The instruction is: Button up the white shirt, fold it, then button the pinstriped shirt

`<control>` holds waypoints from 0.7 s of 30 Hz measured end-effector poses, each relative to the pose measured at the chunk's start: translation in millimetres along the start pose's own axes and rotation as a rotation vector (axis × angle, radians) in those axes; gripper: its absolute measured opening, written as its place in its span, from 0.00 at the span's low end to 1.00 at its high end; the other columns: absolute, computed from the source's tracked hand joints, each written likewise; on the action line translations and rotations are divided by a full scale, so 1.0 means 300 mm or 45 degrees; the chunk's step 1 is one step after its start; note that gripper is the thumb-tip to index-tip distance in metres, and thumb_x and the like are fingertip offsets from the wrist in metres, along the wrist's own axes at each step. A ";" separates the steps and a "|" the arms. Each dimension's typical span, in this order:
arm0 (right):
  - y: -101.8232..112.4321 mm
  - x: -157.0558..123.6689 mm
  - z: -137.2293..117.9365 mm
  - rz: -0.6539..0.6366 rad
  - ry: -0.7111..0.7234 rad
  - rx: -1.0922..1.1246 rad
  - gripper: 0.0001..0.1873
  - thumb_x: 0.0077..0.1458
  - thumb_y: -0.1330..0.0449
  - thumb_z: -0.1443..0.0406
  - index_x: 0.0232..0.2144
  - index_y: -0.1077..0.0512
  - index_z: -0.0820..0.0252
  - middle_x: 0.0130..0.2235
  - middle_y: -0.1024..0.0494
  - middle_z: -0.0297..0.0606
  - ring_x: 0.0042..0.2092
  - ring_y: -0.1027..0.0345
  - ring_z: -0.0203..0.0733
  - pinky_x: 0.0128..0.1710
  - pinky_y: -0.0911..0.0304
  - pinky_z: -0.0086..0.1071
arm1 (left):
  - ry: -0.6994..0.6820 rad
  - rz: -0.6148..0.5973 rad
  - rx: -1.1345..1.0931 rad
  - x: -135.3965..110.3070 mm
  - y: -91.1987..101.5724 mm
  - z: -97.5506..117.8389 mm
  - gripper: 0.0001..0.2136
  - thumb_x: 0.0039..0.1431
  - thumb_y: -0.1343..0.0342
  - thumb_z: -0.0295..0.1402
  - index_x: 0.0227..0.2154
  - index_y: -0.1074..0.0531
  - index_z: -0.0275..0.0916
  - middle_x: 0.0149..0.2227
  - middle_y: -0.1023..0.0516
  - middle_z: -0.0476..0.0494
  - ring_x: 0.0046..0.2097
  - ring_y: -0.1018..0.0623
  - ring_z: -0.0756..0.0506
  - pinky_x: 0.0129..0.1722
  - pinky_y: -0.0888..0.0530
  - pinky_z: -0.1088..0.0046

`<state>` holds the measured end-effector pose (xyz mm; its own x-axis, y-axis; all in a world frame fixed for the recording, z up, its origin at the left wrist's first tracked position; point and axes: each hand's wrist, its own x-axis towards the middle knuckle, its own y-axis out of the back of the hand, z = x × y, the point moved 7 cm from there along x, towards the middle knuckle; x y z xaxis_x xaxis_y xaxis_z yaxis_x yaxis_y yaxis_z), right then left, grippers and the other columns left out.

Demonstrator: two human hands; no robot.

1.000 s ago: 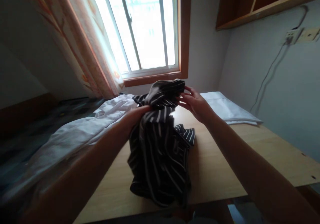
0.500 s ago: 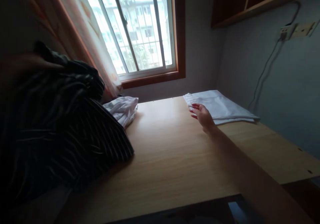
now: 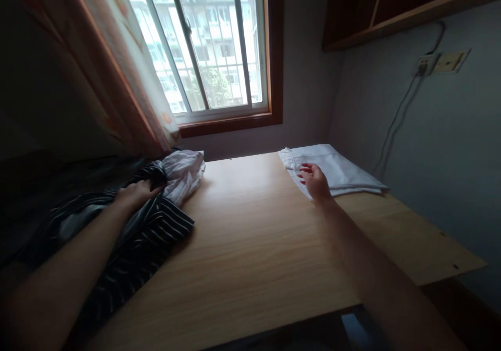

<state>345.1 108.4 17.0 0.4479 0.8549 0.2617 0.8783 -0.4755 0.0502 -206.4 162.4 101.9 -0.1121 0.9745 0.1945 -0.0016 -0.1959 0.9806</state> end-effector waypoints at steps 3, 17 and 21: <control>0.096 0.047 0.003 0.228 0.156 -0.210 0.20 0.48 0.48 0.66 0.46 0.34 0.58 0.42 0.23 0.42 0.40 0.26 0.44 0.41 0.28 0.40 | -0.011 0.177 -0.131 0.021 0.058 0.002 0.30 0.51 0.50 0.62 0.35 0.25 0.35 0.33 0.21 0.36 0.54 0.30 0.26 0.49 0.37 0.46; 0.066 0.050 0.116 -0.009 0.204 -1.561 0.15 0.59 0.46 0.59 0.35 0.21 0.58 0.37 0.20 0.50 0.43 0.29 0.54 0.41 0.40 0.42 | -0.599 0.269 -0.078 -0.311 0.043 0.581 0.26 0.61 0.50 0.36 0.62 0.39 0.37 0.65 0.40 0.31 0.65 0.39 0.32 0.62 0.44 0.47; 0.100 0.044 0.051 0.192 0.308 -1.471 0.17 0.62 0.52 0.64 0.39 0.24 0.62 0.36 0.21 0.51 0.39 0.29 0.52 0.40 0.42 0.41 | -0.762 0.171 -0.276 -0.418 -0.109 0.671 0.23 0.62 0.49 0.35 0.60 0.37 0.39 0.62 0.34 0.34 0.61 0.34 0.34 0.60 0.38 0.51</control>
<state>379.8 108.6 7.1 0.3817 0.7722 0.5080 0.0930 -0.5789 0.8101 7.7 68.6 50.3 0.4477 0.8204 0.3557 -0.2332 -0.2769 0.9322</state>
